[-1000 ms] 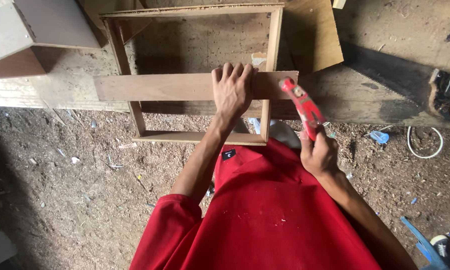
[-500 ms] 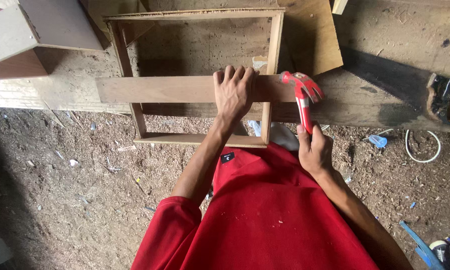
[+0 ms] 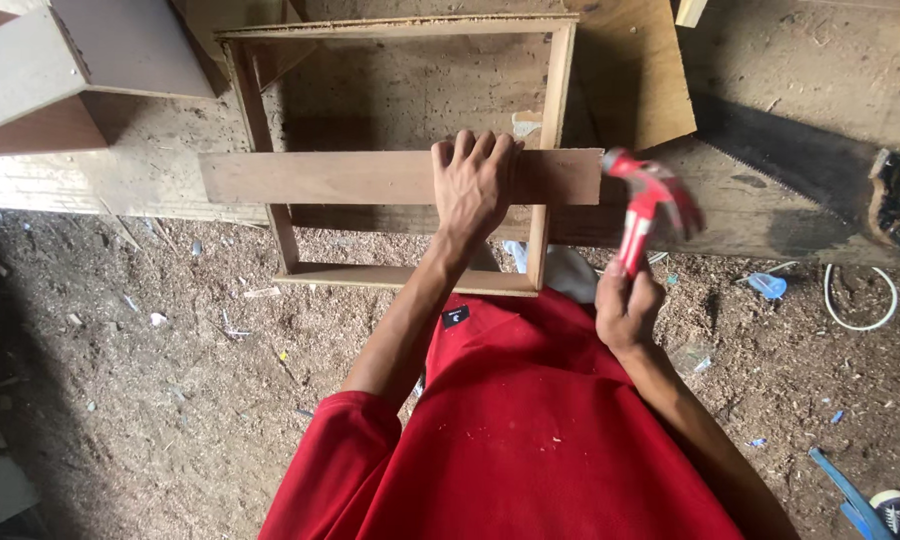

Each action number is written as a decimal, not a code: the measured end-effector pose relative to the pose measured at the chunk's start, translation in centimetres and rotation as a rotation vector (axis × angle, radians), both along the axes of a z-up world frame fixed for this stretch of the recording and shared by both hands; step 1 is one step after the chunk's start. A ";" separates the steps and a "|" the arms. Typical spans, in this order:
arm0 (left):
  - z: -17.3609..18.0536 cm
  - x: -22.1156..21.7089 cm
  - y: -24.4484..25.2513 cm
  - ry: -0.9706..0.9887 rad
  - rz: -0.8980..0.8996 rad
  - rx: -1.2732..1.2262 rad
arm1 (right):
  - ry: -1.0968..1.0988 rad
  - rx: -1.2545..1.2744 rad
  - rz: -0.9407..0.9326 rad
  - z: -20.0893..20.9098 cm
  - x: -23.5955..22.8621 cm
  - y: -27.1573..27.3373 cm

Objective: The person assembles a wooden box by positioning wooden planks and securing them with nails using a hammer. They repeatedly pick up nails from a plastic bag and hammer them into the frame to join the pieces.

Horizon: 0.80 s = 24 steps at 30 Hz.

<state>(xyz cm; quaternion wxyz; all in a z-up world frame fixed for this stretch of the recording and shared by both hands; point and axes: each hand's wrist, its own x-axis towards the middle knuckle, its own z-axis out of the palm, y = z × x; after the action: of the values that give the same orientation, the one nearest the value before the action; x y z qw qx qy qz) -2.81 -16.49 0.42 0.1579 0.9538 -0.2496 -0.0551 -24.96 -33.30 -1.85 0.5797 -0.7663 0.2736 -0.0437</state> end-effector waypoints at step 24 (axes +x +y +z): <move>-0.6 0.7 -0.3 0.000 -0.026 0.030 | -0.070 -0.452 0.269 4.8 3.5 -1.1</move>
<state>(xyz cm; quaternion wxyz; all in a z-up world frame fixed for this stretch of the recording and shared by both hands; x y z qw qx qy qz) -2.09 -16.81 -0.21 0.1430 0.9527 -0.2614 -0.0607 -21.48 -34.42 3.00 0.4034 -0.9038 0.1325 -0.0527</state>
